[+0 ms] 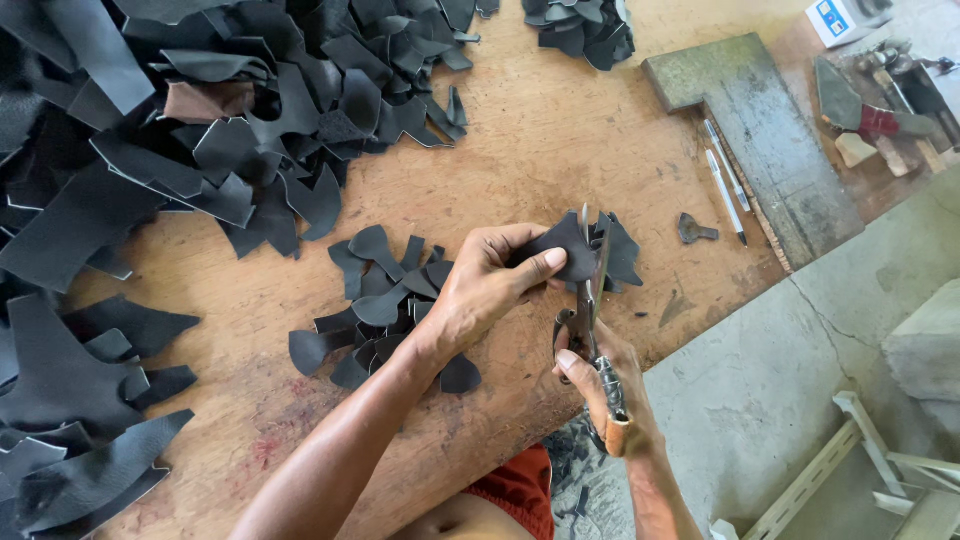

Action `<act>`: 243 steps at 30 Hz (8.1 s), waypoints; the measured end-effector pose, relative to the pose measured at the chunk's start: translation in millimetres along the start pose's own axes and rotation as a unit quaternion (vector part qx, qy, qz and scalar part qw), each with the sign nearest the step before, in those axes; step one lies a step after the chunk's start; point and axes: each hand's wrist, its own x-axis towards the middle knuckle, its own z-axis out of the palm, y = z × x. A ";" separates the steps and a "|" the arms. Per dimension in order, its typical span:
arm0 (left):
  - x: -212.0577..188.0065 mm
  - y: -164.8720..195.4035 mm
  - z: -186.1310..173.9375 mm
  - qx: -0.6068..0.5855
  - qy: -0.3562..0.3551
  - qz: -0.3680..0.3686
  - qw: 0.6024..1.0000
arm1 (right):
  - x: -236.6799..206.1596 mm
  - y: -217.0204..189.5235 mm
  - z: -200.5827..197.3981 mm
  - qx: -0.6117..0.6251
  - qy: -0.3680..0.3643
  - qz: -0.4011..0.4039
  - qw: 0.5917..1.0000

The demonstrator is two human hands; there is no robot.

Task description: The person picks up dark leather pieces one at a time from a pile on a wooden workbench and trims their edges with scissors, placing trimmed pieces back on the table. The person repeats this trimming cycle continuously across the episode.

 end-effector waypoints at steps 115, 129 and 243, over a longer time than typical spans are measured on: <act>7.2 -16.9 12.7 -0.096 0.004 -0.088 0.991 | -8.6 56.6 17.5 0.031 0.109 0.091 0.989; 6.4 -2.5 -6.0 0.037 -0.002 -0.015 0.999 | -14.9 25.4 -10.6 0.032 -0.022 0.016 0.999; -4.3 14.8 -35.0 0.134 -0.100 -0.009 0.986 | -4.4 18.6 11.3 -0.059 0.008 -0.011 0.998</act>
